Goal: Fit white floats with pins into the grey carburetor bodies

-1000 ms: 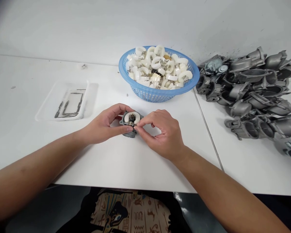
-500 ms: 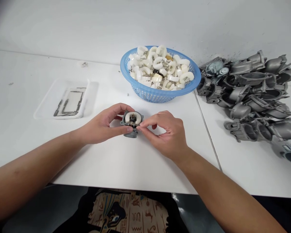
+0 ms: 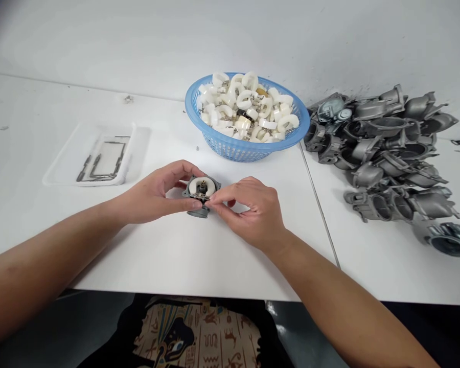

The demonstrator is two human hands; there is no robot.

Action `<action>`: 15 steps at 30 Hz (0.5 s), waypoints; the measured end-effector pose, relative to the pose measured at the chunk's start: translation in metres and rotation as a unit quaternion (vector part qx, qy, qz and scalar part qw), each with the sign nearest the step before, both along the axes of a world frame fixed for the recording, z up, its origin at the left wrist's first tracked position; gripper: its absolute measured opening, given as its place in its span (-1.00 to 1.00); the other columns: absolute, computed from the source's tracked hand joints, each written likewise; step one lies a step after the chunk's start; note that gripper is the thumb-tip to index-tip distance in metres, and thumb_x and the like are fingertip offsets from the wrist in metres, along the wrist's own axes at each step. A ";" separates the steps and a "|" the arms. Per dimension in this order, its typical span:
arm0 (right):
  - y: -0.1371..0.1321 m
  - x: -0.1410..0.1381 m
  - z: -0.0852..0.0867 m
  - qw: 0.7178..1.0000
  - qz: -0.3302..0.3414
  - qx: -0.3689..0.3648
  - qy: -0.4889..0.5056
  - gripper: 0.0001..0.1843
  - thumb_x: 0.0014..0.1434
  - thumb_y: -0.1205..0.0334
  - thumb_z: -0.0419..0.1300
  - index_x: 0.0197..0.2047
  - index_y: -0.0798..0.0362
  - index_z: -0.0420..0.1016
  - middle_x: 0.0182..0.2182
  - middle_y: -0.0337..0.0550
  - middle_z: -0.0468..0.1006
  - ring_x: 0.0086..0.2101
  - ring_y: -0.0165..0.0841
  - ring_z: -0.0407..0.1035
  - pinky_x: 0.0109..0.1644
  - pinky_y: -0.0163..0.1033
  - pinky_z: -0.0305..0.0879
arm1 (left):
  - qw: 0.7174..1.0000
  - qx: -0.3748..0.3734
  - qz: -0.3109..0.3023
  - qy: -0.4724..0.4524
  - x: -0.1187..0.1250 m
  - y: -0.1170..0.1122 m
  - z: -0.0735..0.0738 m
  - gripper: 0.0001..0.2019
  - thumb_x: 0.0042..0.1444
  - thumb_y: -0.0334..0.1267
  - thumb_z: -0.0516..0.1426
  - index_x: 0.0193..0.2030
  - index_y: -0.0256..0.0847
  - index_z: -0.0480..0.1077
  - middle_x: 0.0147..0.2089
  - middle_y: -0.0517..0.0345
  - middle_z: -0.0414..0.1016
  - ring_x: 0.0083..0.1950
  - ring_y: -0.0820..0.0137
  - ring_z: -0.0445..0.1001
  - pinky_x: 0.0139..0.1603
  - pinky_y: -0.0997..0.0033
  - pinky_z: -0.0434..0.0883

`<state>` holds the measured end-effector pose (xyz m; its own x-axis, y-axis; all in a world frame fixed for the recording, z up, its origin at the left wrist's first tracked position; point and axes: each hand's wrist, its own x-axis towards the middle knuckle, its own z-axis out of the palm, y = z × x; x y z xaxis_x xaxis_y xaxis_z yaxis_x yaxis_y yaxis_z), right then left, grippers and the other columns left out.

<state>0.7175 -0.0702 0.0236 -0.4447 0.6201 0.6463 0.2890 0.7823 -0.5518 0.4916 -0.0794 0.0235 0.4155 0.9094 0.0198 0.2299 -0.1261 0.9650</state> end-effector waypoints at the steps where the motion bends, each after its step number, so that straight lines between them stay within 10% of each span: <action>1: 0.000 0.000 0.001 1.000 0.001 0.003 -0.001 -0.82 0.12 0.38 0.37 -0.33 -0.11 0.54 -0.42 -0.35 0.65 -0.49 -0.36 0.46 -0.29 -0.12 0.40 | 1.000 0.000 0.000 0.001 0.000 0.000 0.000 -0.56 0.05 -0.15 0.32 0.02 -0.16 0.33 -0.02 0.02 0.51 0.02 0.25 0.45 0.12 0.06 0.34; 15: -0.003 -0.001 0.001 0.999 -0.005 -0.042 0.009 -0.84 0.11 0.39 0.37 -0.27 -0.07 0.57 -0.40 -0.30 0.63 -0.49 -0.41 0.40 -0.33 -0.18 0.40 | 1.000 0.009 -0.015 0.010 -0.002 0.000 0.000 -0.56 0.07 -0.15 0.31 0.07 -0.14 0.32 0.02 0.03 0.51 0.03 0.27 0.46 0.13 0.08 0.34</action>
<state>0.7160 -0.0729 0.0247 -0.4270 0.6761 0.6005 0.2848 0.7308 -0.6203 0.4892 -0.0795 0.0235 0.4439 0.8956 0.0281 0.2444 -0.1511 0.9578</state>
